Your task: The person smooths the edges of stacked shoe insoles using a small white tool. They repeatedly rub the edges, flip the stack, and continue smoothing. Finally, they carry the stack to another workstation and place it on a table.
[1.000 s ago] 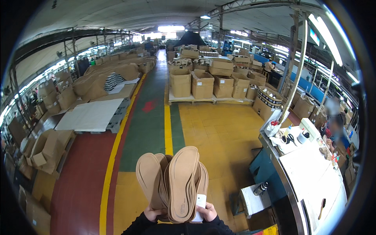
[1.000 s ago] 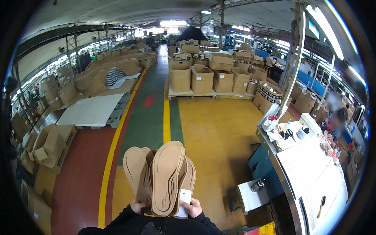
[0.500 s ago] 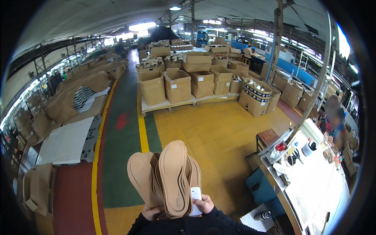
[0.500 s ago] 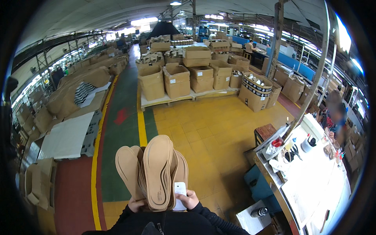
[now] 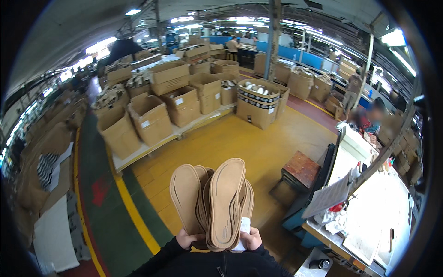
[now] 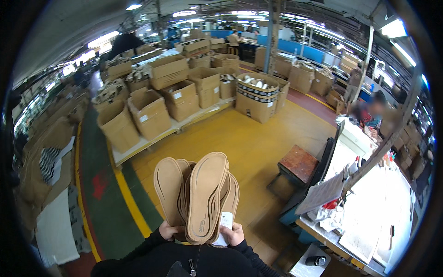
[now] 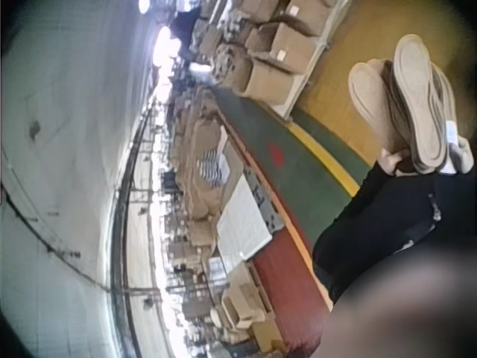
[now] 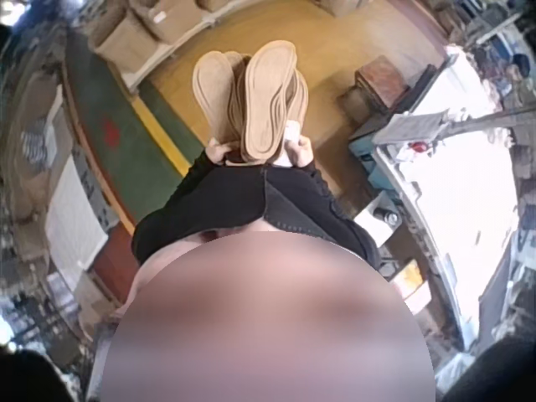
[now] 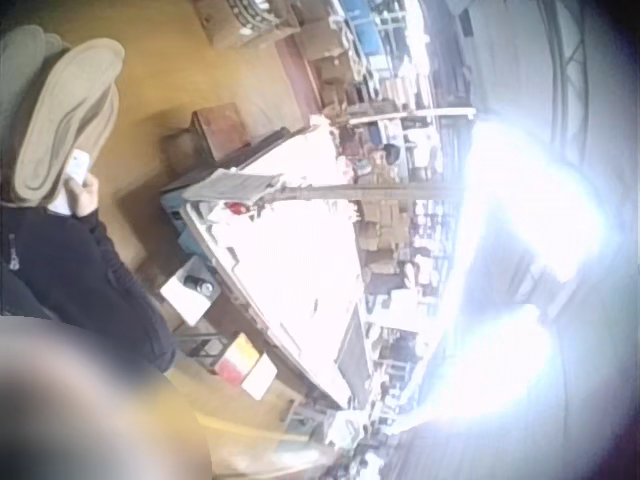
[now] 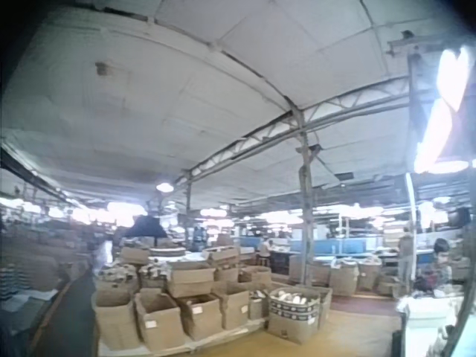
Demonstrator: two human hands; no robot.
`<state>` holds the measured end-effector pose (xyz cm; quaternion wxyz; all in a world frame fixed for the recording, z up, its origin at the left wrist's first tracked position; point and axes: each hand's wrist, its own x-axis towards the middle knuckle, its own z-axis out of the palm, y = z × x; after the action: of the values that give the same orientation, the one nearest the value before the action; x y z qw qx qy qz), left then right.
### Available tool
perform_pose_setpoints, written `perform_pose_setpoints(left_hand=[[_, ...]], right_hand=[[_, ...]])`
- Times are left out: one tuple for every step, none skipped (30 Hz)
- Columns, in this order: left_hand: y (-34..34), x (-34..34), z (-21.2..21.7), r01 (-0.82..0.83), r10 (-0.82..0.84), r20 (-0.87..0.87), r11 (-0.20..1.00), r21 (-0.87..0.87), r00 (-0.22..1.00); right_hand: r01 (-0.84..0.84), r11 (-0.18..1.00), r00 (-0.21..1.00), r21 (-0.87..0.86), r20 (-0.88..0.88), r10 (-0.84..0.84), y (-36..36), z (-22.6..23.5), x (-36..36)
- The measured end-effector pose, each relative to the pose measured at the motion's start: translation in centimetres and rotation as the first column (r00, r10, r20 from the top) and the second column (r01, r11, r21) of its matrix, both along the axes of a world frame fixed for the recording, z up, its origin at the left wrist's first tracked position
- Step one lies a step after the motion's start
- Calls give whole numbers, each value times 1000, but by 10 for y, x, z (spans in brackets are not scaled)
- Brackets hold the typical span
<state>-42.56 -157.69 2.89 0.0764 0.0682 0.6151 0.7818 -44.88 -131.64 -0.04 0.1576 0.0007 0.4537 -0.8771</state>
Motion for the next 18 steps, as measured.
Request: perform_pose_setpoints(left_hand=[[0,-34,-4,19,-19,6,1000,6,1000],[3,-64,-9,37,-37,19,999,14,999],[6,-93,-14,52,-53,33,998,22,998],[8,-121,-17,61,-61,56,998,-9,997],[11,-157,-12,74,-71,61,996,-43,996],[16,-190,-7,84,-79,67,994,-77,995],[29,-218,-5,11,-11,-5,999,-34,1000],[33,-250,-6,37,-37,0,999,-1,999],[33,-281,-8,62,-62,5,998,30,998],[34,-312,-9,87,-88,11,994,59,996],[36,-339,-12,85,-87,21,994,67,996],[39,-367,-14,83,-86,31,994,74,996],[41,-395,-15,82,-85,41,993,80,996],[42,-424,-21,84,-88,45,992,95,995],[41,-457,-30,185,-186,8,978,95,982],[45,-490,-39,212,-214,12,973,96,977],[49,-514,-41,232,-235,28,969,91,972],[54,-542,-45,255,-259,45,963,86,965]], right_hand=[[28,1000,1000,9,-6,-28,1,-1,-27],[55,998,998,20,-5,-55,4,-4,-51],[58,997,998,46,-5,-58,8,-7,-79],[58,996,998,72,-3,-58,11,-12,-108],[51,999,999,19,-8,-51,14,-16,-142],[87,996,996,1,-30,-87,17,-18,-172],[86,996,996,1,13,-86,24,-17,-201],[83,997,996,-7,47,-82,29,-14,-232],[75,997,996,23,36,-76,32,-12,-262],[69,996,997,52,25,-70,35,-11,-292],[63,997,998,34,4,-63,36,-13,-320],[75,996,997,41,-14,-74,39,-12,-348],[65,998,998,7,-2,-65,41,-10,-375],[60,998,998,-18,4,-60,46,-9,-402],[68,998,998,18,-3,-68,54,-9,-429],[91,996,996,23,-10,-90,58,-13,-458],[103,994,995,29,-18,-102,62,-18,-481],[118,992,993,36,-26,-118,68,-21,-505]])
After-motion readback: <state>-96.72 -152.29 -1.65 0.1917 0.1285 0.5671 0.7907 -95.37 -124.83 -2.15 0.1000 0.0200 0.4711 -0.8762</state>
